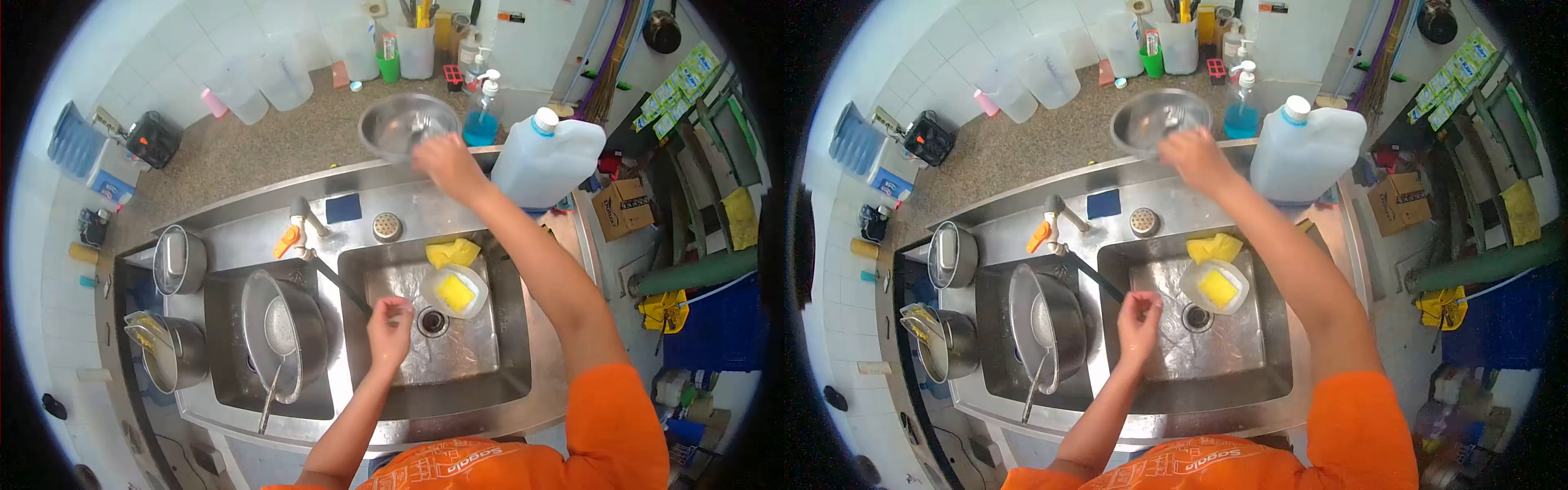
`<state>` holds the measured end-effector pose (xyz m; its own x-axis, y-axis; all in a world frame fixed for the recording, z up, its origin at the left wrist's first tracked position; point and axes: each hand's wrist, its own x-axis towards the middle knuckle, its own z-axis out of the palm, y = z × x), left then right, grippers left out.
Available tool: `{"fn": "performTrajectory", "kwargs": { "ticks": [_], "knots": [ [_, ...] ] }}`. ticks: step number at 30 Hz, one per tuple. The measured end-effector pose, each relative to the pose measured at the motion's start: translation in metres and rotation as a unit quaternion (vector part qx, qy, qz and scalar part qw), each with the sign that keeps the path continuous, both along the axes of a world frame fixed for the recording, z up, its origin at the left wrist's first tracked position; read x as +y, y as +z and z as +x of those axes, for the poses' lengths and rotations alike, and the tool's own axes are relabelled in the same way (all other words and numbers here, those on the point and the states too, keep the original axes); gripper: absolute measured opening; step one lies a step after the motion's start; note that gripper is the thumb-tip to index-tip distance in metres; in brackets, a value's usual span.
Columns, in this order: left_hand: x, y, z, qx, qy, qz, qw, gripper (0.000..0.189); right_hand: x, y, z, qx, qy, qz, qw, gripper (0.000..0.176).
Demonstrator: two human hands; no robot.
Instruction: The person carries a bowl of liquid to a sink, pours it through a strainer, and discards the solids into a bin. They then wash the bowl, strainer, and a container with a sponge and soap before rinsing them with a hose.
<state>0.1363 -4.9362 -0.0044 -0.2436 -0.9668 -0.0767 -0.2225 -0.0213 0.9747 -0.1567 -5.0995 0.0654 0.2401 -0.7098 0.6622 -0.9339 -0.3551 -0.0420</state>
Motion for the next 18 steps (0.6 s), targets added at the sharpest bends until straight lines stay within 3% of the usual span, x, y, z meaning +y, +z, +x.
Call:
{"fn": "performTrajectory", "kwargs": {
  "ticks": [1,3,5,7,9,11,12,14,15,17,18],
  "knots": [
    [0.005,-0.02,-0.001,-0.021,-0.026,0.079,0.996,0.014,-0.026,-0.01,-0.012,-0.02,-0.007,0.026,0.999,0.004],
    [0.017,-0.07,-0.006,-0.082,-0.085,0.069,0.991,0.02,-0.066,-0.029,-0.032,-0.041,-0.015,0.06,0.997,0.005],
    [0.016,-0.094,-0.021,-0.118,-0.126,0.062,0.983,0.026,-0.091,-0.046,-0.045,-0.076,-0.062,0.191,0.977,0.01],
    [0.008,-0.113,-0.047,-0.151,-0.168,0.049,0.973,0.032,-0.102,-0.063,-0.052,-0.099,-0.072,0.198,0.972,0.015],
    [-0.003,-0.128,-0.086,-0.113,-0.12,-0.022,0.986,0.048,-0.101,-0.072,-0.054,-0.118,-0.083,0.209,0.967,0.021],
    [-0.025,-0.092,-0.122,-0.344,-0.065,-0.233,0.907,0.071,-0.084,-0.055,-0.043,-0.047,-0.125,0.21,0.969,0.034],
    [-0.036,-0.102,-0.14,-0.339,-0.067,-0.23,0.91,0.071,-0.076,-0.045,-0.036,-0.042,-0.127,0.213,0.968,0.034],
    [-0.05,-0.131,-0.172,-0.437,0.042,-0.1,0.893,0.085,-0.052,-0.022,-0.021,-0.108,-0.11,0.049,0.987,0.048],
    [-0.055,-0.132,-0.18,-0.432,0.039,-0.096,0.896,0.085,-0.033,-0.006,-0.016,-0.16,-0.082,0.045,0.983,0.05],
    [-0.07,-0.134,-0.19,-0.466,0.0,0.098,0.88,0.092,0.012,0.035,-0.008,-0.235,-0.045,0.041,0.97,0.049],
    [-0.07,-0.133,-0.192,-0.435,0.017,0.095,0.895,0.073,0.039,0.053,-0.005,-0.262,-0.037,0.044,0.963,0.046]
  ]
}}
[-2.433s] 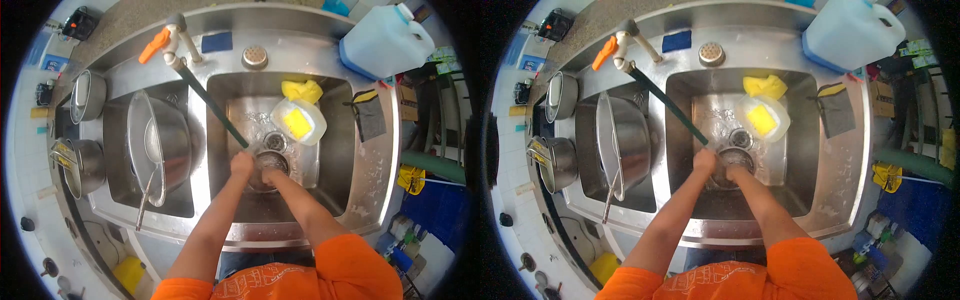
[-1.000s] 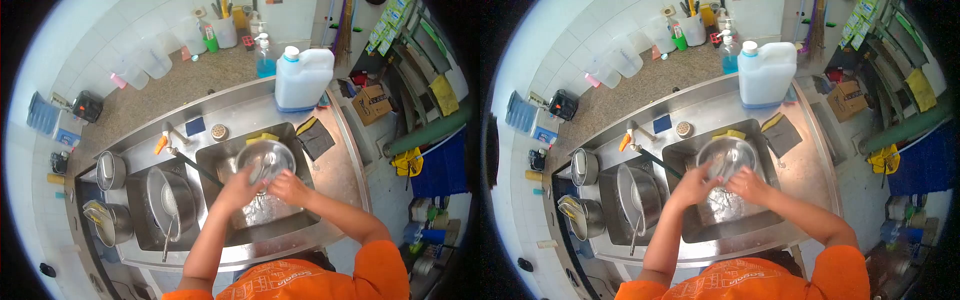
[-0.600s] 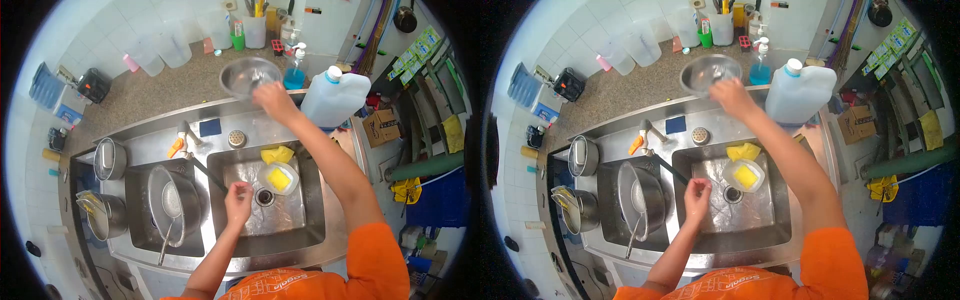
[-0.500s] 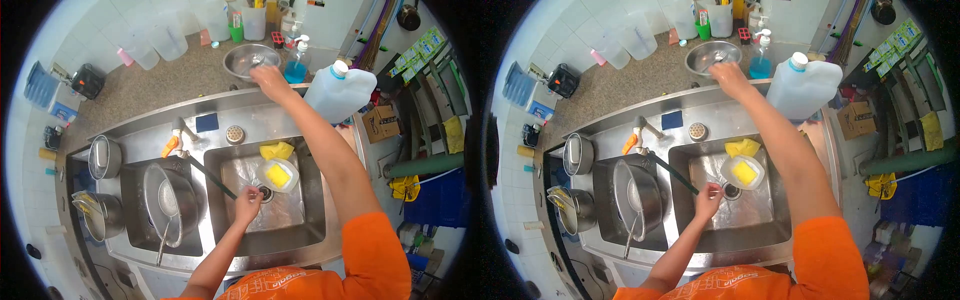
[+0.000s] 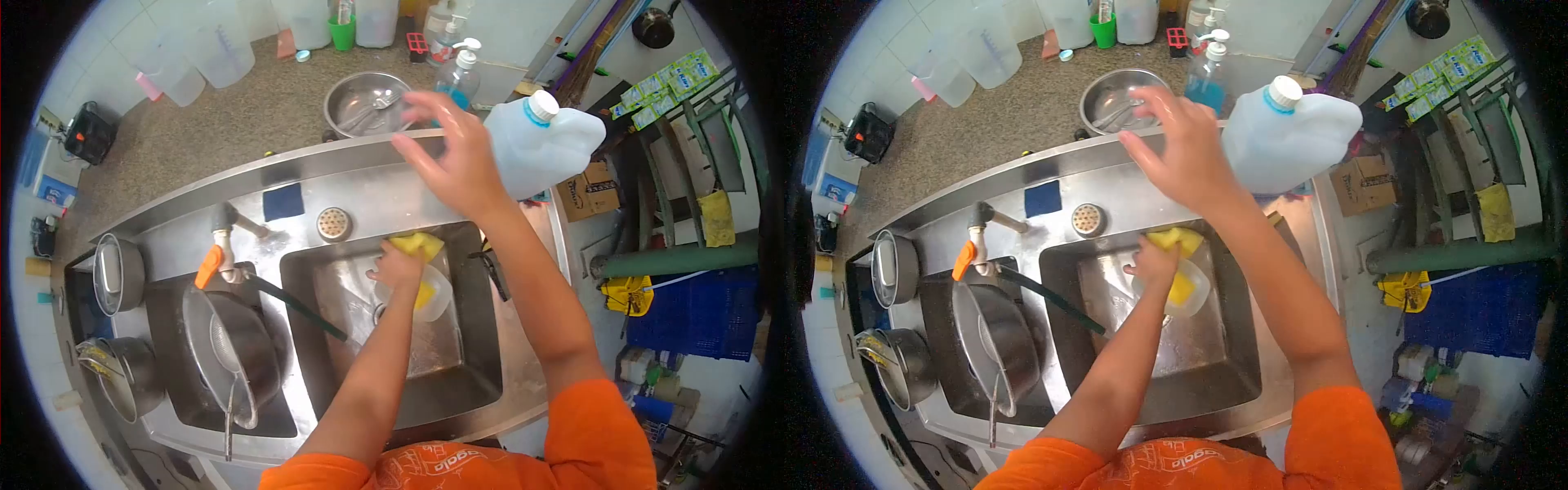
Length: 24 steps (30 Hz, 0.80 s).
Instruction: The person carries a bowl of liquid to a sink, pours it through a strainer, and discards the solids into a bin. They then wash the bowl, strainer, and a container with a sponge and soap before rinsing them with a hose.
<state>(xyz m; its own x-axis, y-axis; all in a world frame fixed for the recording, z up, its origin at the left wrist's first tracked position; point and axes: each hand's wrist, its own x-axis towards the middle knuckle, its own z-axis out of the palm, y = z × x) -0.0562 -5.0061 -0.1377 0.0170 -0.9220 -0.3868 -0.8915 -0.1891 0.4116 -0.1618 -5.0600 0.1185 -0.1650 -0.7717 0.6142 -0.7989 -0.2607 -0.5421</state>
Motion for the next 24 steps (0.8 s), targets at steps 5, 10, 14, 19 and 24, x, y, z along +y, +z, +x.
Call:
{"fn": "performTrajectory", "kwargs": {
  "ticks": [5,10,14,19,24],
  "knots": [
    [0.036,-0.023,0.025,0.201,-0.035,-0.216,0.955,0.037,0.116,0.008,-0.004,-0.047,-0.119,-0.014,0.992,0.018],
    [0.089,-0.027,0.077,0.295,-0.168,-0.216,0.915,0.034,0.19,-0.169,0.027,-0.006,-0.153,0.307,0.939,0.042],
    [0.085,-0.044,0.088,0.126,-0.185,-0.001,0.975,0.041,0.197,-0.304,0.05,-0.182,-0.268,0.492,0.808,0.051],
    [0.064,-0.06,0.109,-0.068,-0.213,0.023,0.974,0.067,0.207,-0.336,0.074,-0.154,-0.144,0.553,0.806,0.031],
    [0.053,-0.113,0.178,0.089,-0.059,0.107,0.989,0.081,0.228,-0.313,0.156,-0.26,-0.127,0.551,0.782,0.025]
  ]
}}
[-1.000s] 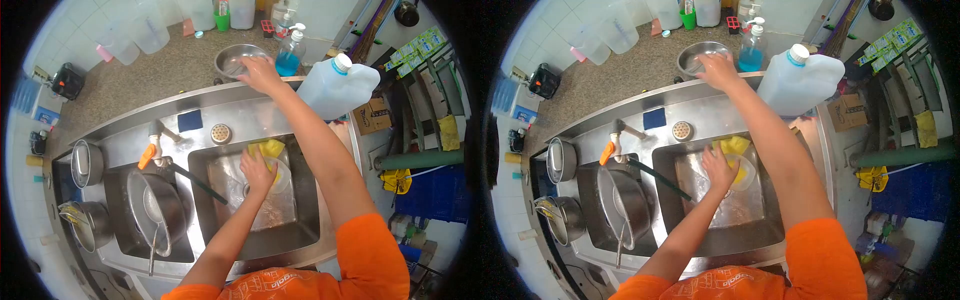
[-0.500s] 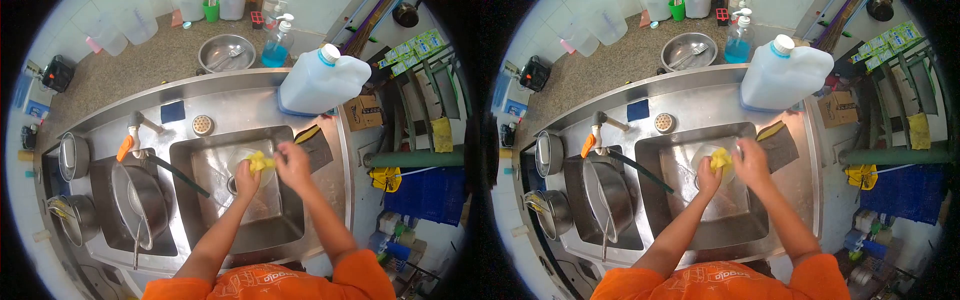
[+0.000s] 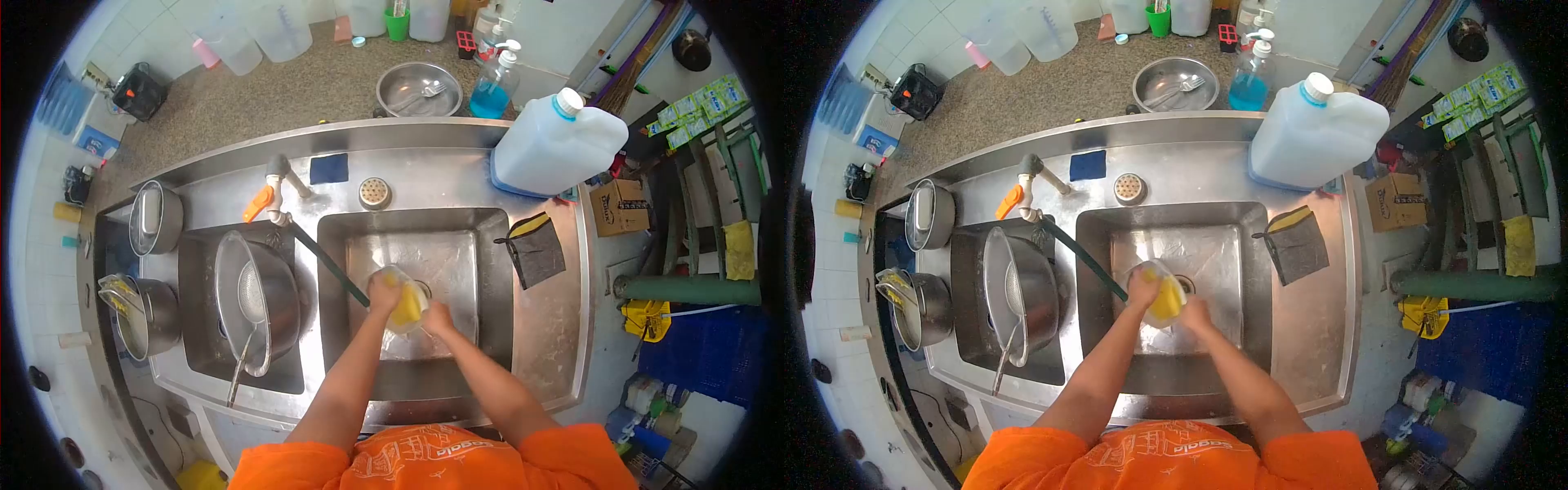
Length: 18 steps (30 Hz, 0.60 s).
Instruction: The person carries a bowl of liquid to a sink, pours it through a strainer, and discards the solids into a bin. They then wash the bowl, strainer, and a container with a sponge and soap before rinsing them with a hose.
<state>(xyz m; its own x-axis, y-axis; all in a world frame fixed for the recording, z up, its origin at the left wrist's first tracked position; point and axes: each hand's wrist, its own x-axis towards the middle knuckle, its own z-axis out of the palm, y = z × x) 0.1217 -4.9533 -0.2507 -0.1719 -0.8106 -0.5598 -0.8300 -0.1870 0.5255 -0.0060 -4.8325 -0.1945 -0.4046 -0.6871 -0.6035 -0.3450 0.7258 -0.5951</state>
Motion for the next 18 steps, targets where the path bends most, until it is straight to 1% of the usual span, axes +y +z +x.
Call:
{"fn": "performTrajectory", "kwargs": {
  "ticks": [1,2,3,4,5,6,8,9,10,11,12,13,14,15,16,17,18],
  "knots": [
    [0.002,-0.032,0.016,0.081,0.024,-0.012,0.996,0.083,0.003,-0.003,0.011,-0.007,0.077,-0.006,0.997,0.027],
    [0.008,-0.05,0.029,0.161,0.046,-0.021,0.986,0.085,0.01,-0.009,0.02,-0.013,0.151,-0.01,0.988,0.03],
    [0.014,-0.045,0.035,0.163,0.042,-0.016,0.986,0.085,0.018,-0.017,0.032,-0.011,0.146,-0.005,0.989,0.03],
    [0.02,-0.028,0.037,0.054,0.011,-0.022,0.998,0.085,0.025,-0.026,0.041,-0.055,0.137,-0.032,0.989,0.032],
    [0.023,-0.014,0.038,-0.053,-0.02,-0.03,0.998,0.085,0.028,-0.03,0.04,-0.095,0.128,-0.061,0.985,0.034],
    [0.026,-0.001,0.041,-0.045,-0.025,-0.03,0.998,0.085,0.022,-0.018,0.03,-0.087,0.123,-0.061,0.987,0.034],
    [0.033,0.014,0.05,-0.152,-0.126,-0.021,0.98,0.084,-0.011,0.073,0.001,-0.064,0.153,-0.16,0.973,0.037],
    [0.034,0.011,0.051,-0.144,-0.127,-0.02,0.981,0.084,-0.035,0.136,-0.03,-0.023,0.148,-0.152,0.977,0.036],
    [0.035,0.007,0.051,-0.165,-0.157,-0.02,0.973,0.081,-0.05,0.191,-0.056,0.044,0.06,-0.233,0.97,0.026],
    [0.038,0.0,0.055,-0.187,-0.187,-0.02,0.964,0.079,-0.067,0.228,-0.091,0.207,0.043,-0.403,0.89,0.018],
    [0.044,-0.03,0.064,-0.136,-0.165,-0.049,0.976,0.065,-0.082,0.277,-0.12,0.219,-0.04,-0.448,0.866,0.016],
    [0.045,-0.051,0.066,-0.128,-0.165,-0.05,0.977,0.065,-0.096,0.341,-0.145,0.368,-0.014,-0.403,0.838,0.019],
    [0.043,-0.067,0.064,-0.146,-0.089,0.034,0.985,0.055,-0.111,0.371,-0.179,0.484,0.015,-0.372,0.792,0.023],
    [0.04,-0.073,0.058,-0.161,-0.012,0.117,0.98,0.046,-0.129,0.386,-0.208,0.581,0.029,-0.384,0.717,0.034],
    [0.034,-0.019,0.05,-0.182,-0.158,0.072,0.968,0.042,-0.146,0.4,-0.229,0.593,0.031,-0.28,0.754,0.039],
    [0.036,-0.026,0.048,-0.178,-0.159,0.07,0.969,0.042,-0.16,0.41,-0.245,0.597,0.03,-0.17,0.784,0.044],
    [0.041,-0.039,0.05,-0.124,-0.102,0.063,0.985,0.043,-0.173,0.415,-0.26,0.599,0.028,-0.168,0.782,0.044]
  ]
}}
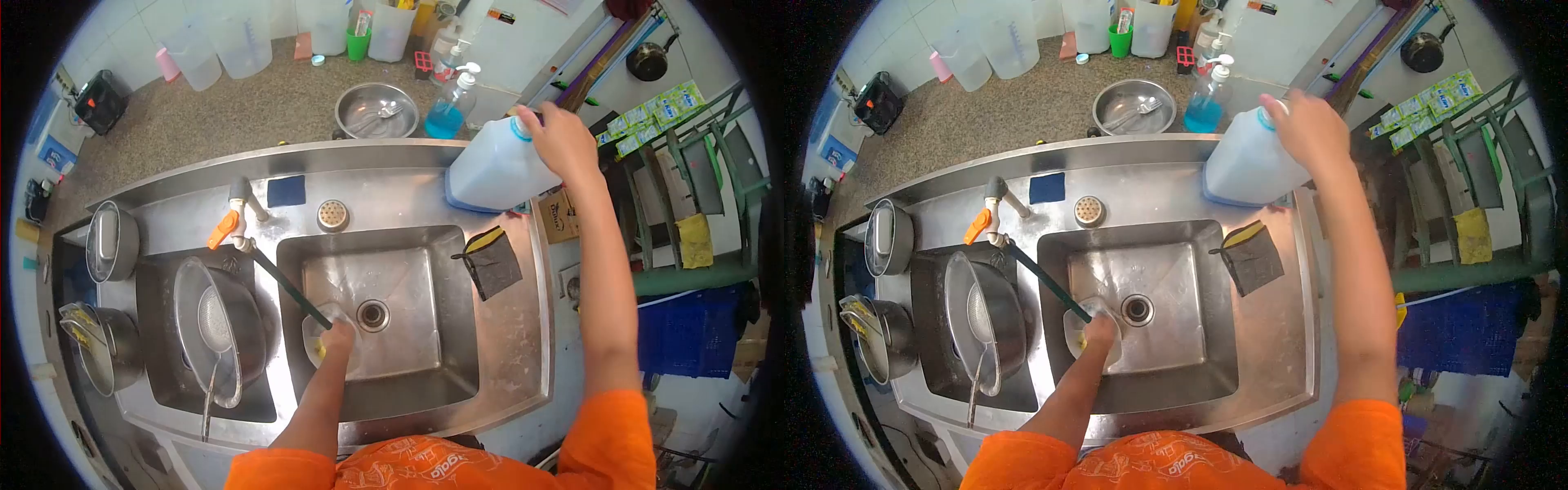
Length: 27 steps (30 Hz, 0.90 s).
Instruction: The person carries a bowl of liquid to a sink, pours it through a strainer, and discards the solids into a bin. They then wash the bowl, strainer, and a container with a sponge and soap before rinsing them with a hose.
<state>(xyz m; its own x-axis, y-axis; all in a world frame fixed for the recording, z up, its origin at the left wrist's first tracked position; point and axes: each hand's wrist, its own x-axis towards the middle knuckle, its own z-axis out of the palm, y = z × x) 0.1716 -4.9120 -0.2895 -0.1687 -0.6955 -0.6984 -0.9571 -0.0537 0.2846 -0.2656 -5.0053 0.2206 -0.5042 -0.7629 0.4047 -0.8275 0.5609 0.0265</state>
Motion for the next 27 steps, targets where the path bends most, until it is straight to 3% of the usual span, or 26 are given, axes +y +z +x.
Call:
{"fn": "performTrajectory", "kwargs": {
  "ticks": [2,3,4,5,6,7,9,10,11,12,14,15,17,19,20,21,22,23,24,27],
  "knots": [
    [0.003,0.022,-0.008,0.037,0.07,-0.02,0.997,0.045,-0.015,0.003,-0.019,-0.035,0.253,0.122,0.959,0.053],
    [0.01,0.04,-0.012,0.037,0.071,-0.02,0.997,0.045,-0.016,0.004,-0.018,-0.036,0.254,0.122,0.959,0.053],
    [0.018,0.051,-0.013,-0.031,-0.035,-0.157,0.986,0.045,-0.018,0.007,-0.016,-0.162,0.296,0.047,0.94,0.051],
    [0.024,0.056,-0.012,-0.099,-0.14,-0.286,0.943,0.045,-0.02,0.01,-0.013,-0.285,0.33,-0.028,0.899,0.05],
    [0.027,0.05,-0.009,-0.1,-0.139,-0.283,0.944,0.045,-0.021,0.016,-0.011,-0.076,0.305,-0.026,0.949,0.048],
    [0.03,0.044,-0.003,-0.098,-0.144,-0.236,0.956,0.045,-0.019,0.016,-0.009,-0.079,0.306,-0.023,0.948,0.048],
    [0.027,0.036,0.007,-0.099,-0.148,-0.188,0.966,0.045,-0.012,0.015,-0.006,0.04,0.173,0.202,0.963,0.038],
    [0.018,0.033,0.009,-0.091,-0.14,-0.094,0.981,0.046,-0.011,0.013,-0.012,0.039,0.175,0.203,0.963,0.038],
    [0.01,0.029,0.01,-0.081,-0.13,0.0,0.988,0.047,-0.012,0.013,-0.023,-0.045,0.267,0.13,0.954,0.034],
    [0.008,0.007,0.013,-0.08,-0.129,0.002,0.988,0.047,-0.011,0.012,-0.033,-0.128,0.352,0.056,0.925,0.032],
    [0.018,-0.061,0.026,-0.149,-0.272,-0.028,0.95,0.031,-0.005,0.008,-0.042,-0.166,0.319,0.01,0.933,0.031],
    [0.023,-0.075,0.036,-0.148,-0.272,-0.019,0.95,0.031,-0.001,0.005,-0.047,-0.202,0.283,-0.041,0.937,0.031],
    [0.02,-0.09,0.043,-0.086,-0.344,-0.074,0.932,0.027,0.004,-0.019,-0.065,-0.214,0.316,-0.045,0.923,0.031],
    [0.014,-0.091,0.037,-0.065,-0.371,-0.055,0.925,0.036,0.01,-0.037,-0.071,-0.097,0.37,-0.013,0.924,0.035],
    [0.009,-0.085,0.04,-0.048,-0.397,-0.038,0.916,0.046,0.017,-0.049,-0.083,0.041,0.335,0.004,0.941,0.039],
    [-0.003,-0.034,0.023,-0.057,-0.382,0.044,0.921,0.046,0.016,-0.055,-0.087,0.051,0.299,0.012,0.953,0.039],
    [0.003,-0.014,0.026,-0.027,-0.263,0.043,0.963,0.042,0.012,-0.064,-0.101,0.016,0.311,-0.052,0.949,0.036],
    [0.001,-0.027,0.021,-0.064,-0.258,0.118,0.957,0.042,0.015,-0.061,-0.097,-0.076,0.294,-0.089,0.949,0.033],
    [0.006,-0.032,0.025,-0.079,-0.186,0.118,0.972,0.045,0.018,-0.061,-0.109,-0.138,0.278,-0.124,0.943,0.032],
    [0.017,-0.038,0.024,-0.05,-0.163,0.039,0.985,0.051,0.032,-0.065,-0.151,-0.097,0.26,-0.136,0.951,0.034]
  ]
}}
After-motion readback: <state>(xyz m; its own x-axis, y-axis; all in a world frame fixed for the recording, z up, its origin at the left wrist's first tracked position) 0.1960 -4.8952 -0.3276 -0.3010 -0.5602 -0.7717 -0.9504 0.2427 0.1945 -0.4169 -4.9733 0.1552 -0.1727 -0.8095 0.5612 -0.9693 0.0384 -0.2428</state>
